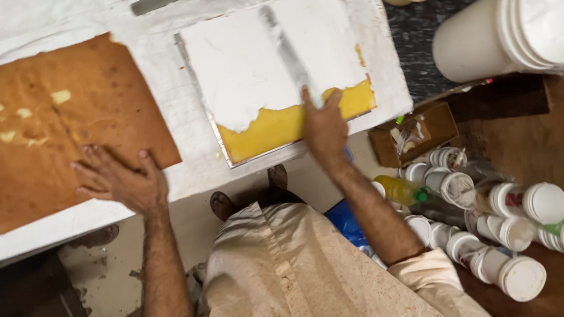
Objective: The person scoops white paint from a bucket using a trowel and spreads it evenly over a yellow rectangular board. They repeat this process, smoothing the surface and covering the yellow base completely. Later, they apply the white paint to a brown board in the same manner.
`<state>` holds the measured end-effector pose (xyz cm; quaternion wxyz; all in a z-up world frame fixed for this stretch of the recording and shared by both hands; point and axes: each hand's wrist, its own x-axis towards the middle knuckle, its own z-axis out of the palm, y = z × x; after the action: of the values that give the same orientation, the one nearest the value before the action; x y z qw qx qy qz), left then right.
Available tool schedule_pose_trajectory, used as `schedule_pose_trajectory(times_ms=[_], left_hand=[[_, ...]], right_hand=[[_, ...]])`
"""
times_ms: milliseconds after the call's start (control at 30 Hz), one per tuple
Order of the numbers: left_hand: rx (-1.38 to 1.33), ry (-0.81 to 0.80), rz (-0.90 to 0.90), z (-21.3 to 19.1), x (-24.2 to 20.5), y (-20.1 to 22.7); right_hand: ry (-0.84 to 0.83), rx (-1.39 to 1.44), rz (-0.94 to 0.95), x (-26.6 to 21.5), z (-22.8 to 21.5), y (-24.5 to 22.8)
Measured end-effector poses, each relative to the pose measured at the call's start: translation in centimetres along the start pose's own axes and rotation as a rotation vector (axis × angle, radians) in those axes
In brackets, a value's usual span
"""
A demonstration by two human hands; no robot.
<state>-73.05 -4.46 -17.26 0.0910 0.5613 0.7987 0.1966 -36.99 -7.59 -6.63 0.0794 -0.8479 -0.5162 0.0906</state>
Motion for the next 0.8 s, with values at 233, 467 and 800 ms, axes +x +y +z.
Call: schedule_pose_trajectory(times_ms=[233,467,800], left_hand=[[0.006,0.022,0.001,0.4,-0.4,0.1],[-0.012,0.012,-0.02,-0.1,-0.7,1.0],[-0.049,0.027,-0.015,0.0,-0.2,0.5]], right_hand=[[-0.005,-0.132,-0.003,7.2,-4.3,8.6],[-0.243,0.483,-0.259,3.0,-3.9,9.2],[-0.289,-1.059,-0.371,22.5,-21.3,7.4]])
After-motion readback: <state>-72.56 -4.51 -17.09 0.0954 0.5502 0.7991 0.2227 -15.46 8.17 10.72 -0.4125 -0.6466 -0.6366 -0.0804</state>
